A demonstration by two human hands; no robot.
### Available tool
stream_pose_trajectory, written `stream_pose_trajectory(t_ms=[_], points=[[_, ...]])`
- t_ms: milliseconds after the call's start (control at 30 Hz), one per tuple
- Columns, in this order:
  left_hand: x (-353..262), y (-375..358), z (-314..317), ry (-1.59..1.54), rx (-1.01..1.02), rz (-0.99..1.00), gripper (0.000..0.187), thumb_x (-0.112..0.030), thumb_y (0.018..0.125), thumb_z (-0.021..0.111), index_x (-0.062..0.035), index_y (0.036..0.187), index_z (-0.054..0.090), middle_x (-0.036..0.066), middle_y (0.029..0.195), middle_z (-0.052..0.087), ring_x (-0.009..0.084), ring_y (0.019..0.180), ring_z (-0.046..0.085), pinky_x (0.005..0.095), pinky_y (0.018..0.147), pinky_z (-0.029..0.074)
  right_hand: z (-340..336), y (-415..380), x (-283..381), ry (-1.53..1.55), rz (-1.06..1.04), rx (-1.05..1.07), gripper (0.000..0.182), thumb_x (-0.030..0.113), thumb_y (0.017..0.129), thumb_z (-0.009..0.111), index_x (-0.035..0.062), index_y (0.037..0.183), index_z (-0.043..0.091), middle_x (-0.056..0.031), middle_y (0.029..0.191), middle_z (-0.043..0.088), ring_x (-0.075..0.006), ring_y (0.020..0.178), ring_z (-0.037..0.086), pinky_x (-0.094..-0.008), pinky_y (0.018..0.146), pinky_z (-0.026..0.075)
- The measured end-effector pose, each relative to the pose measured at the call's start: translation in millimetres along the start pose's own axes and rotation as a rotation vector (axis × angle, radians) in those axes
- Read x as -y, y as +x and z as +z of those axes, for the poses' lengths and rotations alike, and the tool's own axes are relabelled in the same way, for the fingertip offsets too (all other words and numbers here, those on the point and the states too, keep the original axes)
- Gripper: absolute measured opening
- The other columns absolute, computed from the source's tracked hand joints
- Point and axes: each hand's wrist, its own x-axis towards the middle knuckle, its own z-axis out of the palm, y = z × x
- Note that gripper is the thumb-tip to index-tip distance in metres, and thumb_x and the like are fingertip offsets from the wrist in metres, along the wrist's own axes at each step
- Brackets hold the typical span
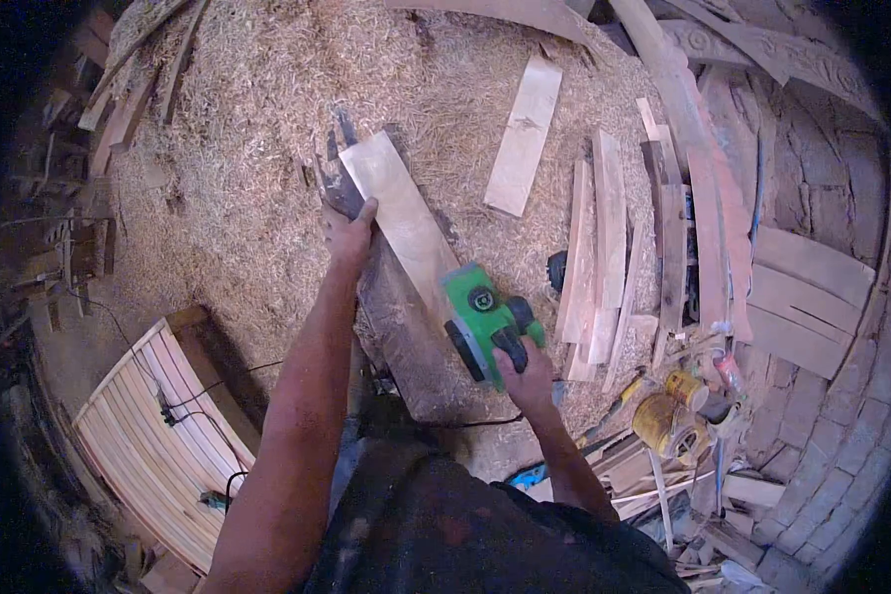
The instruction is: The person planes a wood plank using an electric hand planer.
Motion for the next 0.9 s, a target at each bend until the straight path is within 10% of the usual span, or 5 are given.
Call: stream_pose_trajectory(t_ms=[467, 900], points=[[-8, -10, -6, -0.023, 0.025, -0.002, 0.137, -0.073, 0.076, 0.083, -0.0082, 0.171, 0.007, 0.040, 0.163, 0.027, 0.0556, 0.154, 0.026, 0.0621, 0.125, 0.027, 30, 139, 119, 0.266, 0.063, 0.039, 0.056, 0.054, 0.097, 0.073, -0.0013, 0.108, 0.068, -0.0320, 0.088, 0.073, -0.0508, 0.086, 0.073, -0.0559, 0.076, 0.058], [-4, -2, -3, -0.039, -0.002, -0.133, 0.107, -0.073, 0.098, 0.057, -0.0157, 0.172, 0.007, 0.037, 0.171, 0.016, 0.0550, 0.158, 0.015, 0.0602, 0.130, 0.012, 76, 274, 222, 0.265, -0.076, -0.055, 0.062, 0.058, 0.097, 0.069, -0.0041, 0.104, 0.069, -0.0323, 0.091, 0.072, -0.0527, 0.091, 0.070, -0.0586, 0.082, 0.055]])
